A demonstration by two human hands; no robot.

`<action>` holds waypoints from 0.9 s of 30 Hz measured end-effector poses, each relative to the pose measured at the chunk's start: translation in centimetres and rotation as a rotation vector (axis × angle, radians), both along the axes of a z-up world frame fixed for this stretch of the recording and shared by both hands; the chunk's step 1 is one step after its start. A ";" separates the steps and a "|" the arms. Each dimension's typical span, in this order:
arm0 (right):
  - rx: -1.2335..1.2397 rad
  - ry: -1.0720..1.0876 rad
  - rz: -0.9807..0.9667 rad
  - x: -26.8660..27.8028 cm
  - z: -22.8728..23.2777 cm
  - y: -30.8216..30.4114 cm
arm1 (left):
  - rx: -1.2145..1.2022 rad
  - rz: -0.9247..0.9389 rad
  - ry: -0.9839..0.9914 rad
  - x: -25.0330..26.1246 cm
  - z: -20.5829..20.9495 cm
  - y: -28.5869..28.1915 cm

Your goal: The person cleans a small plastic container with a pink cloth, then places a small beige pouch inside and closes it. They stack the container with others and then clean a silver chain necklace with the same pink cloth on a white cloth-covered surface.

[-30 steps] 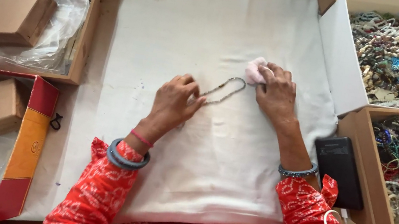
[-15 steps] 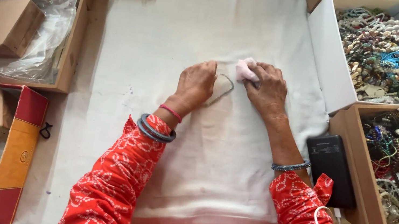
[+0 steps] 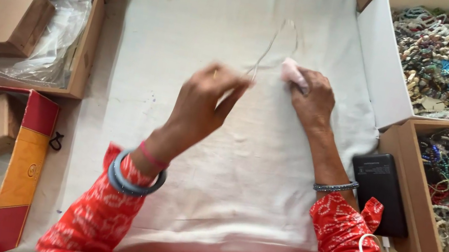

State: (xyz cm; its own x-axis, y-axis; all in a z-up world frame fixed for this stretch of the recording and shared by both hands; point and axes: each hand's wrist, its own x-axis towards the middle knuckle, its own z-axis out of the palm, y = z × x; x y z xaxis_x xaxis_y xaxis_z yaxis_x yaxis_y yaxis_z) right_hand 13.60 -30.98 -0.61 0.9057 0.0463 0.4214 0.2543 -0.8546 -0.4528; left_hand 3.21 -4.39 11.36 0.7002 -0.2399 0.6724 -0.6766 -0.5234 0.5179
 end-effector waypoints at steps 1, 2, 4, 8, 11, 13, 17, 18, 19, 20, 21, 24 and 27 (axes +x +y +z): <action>0.002 0.001 0.003 -0.2 0.5 0.3 | 0.002 0.003 0.001 -0.7 -2.8 0.9; 0.100 0.006 -0.024 -0.4 1.0 0.5 | 0.115 0.014 0.079 -1.4 -5.7 1.8; 0.193 0.012 -0.047 -0.7 1.4 0.7 | 0.224 0.028 0.157 -3.0 -9.0 3.1; 0.268 -0.217 0.096 -1.5 1.3 1.9 | 0.243 0.046 0.212 -5.3 -9.7 4.1; 0.168 -0.331 0.332 -4.2 2.7 5.0 | 0.240 0.091 0.205 -5.4 -9.6 4.6; 0.084 -0.362 0.494 -6.1 3.0 7.0 | 0.242 0.121 0.214 -5.2 -9.7 4.9; -0.234 -0.167 0.759 -7.6 3.5 9.2 | 0.233 0.131 0.219 -5.1 -10.5 5.8; -0.271 -0.147 0.784 -7.6 4.2 9.3 | 0.233 0.129 0.214 -5.0 -10.7 5.9; -0.273 -0.148 0.787 -6.9 3.7 8.1 | 0.230 0.132 0.213 -5.0 -10.7 5.9; -0.269 -0.126 0.620 -6.1 3.3 6.8 | 0.241 0.137 0.225 -4.9 -10.7 5.9; -0.264 -0.104 0.453 -5.3 2.9 5.6 | 0.252 0.143 0.236 -4.8 -10.7 5.8; -0.253 -0.108 0.288 -4.6 1.7 3.5 | 0.254 0.152 0.234 -4.9 -10.8 5.7; -0.172 -0.130 0.293 -5.5 1.5 5.2 | 0.250 0.165 0.202 -4.8 -11.1 5.6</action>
